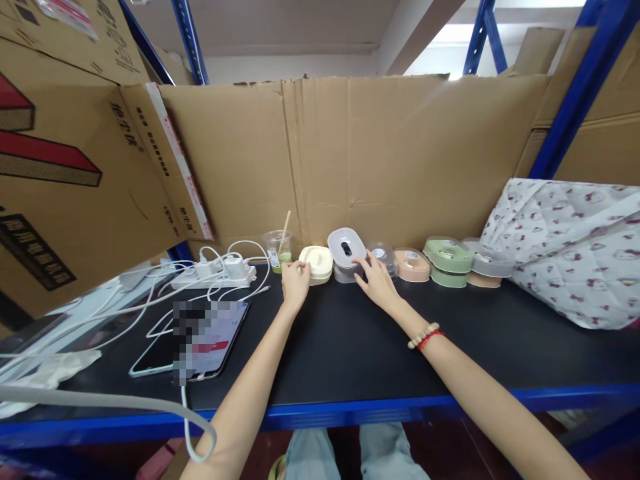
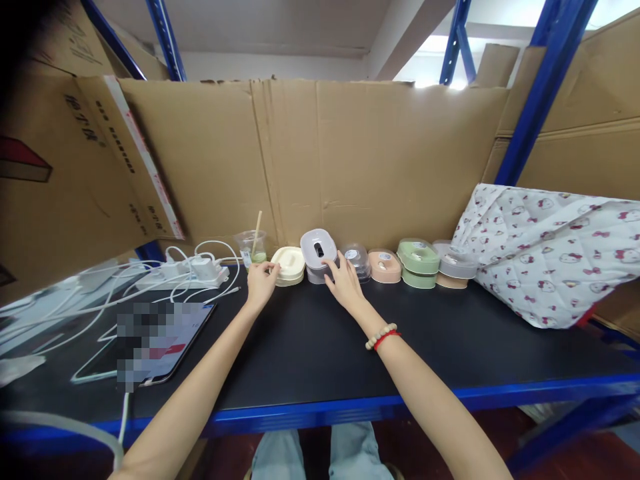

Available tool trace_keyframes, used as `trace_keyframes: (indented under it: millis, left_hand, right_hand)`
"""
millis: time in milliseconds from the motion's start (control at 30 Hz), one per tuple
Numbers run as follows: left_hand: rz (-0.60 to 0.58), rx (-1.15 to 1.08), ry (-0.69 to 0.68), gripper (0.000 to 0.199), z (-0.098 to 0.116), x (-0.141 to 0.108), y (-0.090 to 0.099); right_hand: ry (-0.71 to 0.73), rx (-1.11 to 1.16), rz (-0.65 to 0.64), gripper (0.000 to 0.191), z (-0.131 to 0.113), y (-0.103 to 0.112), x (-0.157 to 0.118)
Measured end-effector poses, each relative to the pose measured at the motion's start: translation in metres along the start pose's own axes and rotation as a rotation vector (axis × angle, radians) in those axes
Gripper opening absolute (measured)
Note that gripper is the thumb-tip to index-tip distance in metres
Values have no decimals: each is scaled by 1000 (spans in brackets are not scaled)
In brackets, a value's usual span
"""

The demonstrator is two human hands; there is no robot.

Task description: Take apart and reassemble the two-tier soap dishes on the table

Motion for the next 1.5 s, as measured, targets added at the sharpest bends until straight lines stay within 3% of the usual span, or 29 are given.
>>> trace_keyframes:
  millis: [33, 167, 367, 500, 700, 800, 933, 1100, 1233, 1367, 1500]
  left_hand:
    - [17, -88, 84, 4, -3, 1, 0]
    - [-7, -333, 449, 26, -12, 0, -7]
    - [-145, -443, 589, 8, -5, -8, -10]
    - [-184, -511, 607, 17, -1, -11, -9]
    - [-301, -580, 631, 39, 2, -15, -17]
    - [-329, -628, 584, 39, 3, -16, -21]
    - [-265, -742, 532, 36, 10, -17, -19]
    - [-348, -919, 608, 21, 23, -27, -19]
    - [-292, -938, 572, 18, 24, -30, -20]
    - [-200, -882, 449, 18, 19, -26, -19]
    - [-196, -785, 373, 14, 16, -23, -18]
  right_hand:
    - [-11, 2, 19, 31, 0, 2, 1]
    - [-41, 37, 83, 25, 2, 6, 2]
    - [-120, 62, 126, 27, 4, 5, 2]
    - [-52, 8, 197, 28, 4, 5, 2]
    - [140, 55, 172, 18, 0, 3, 3]
    - [131, 96, 270, 20, 0, 8, 3]
    - [172, 203, 435, 31, -8, 22, 2]
    - [429, 338, 347, 31, -35, 26, -1]
    - [523, 340, 292, 25, -48, 24, -4]
    - [461, 353, 289, 26, -51, 26, -6]
    - [130, 481, 330, 37, -42, 27, -4]
Point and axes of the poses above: each hand's wrist, its own x-axis towards the middle knuckle, its own y-axis out of the back of the hand, z = x × y, the point moved 4 cm from there along x, towards the middle knuckle, and after that the axes turned 11 degrees about z, right-handed, at the moved point
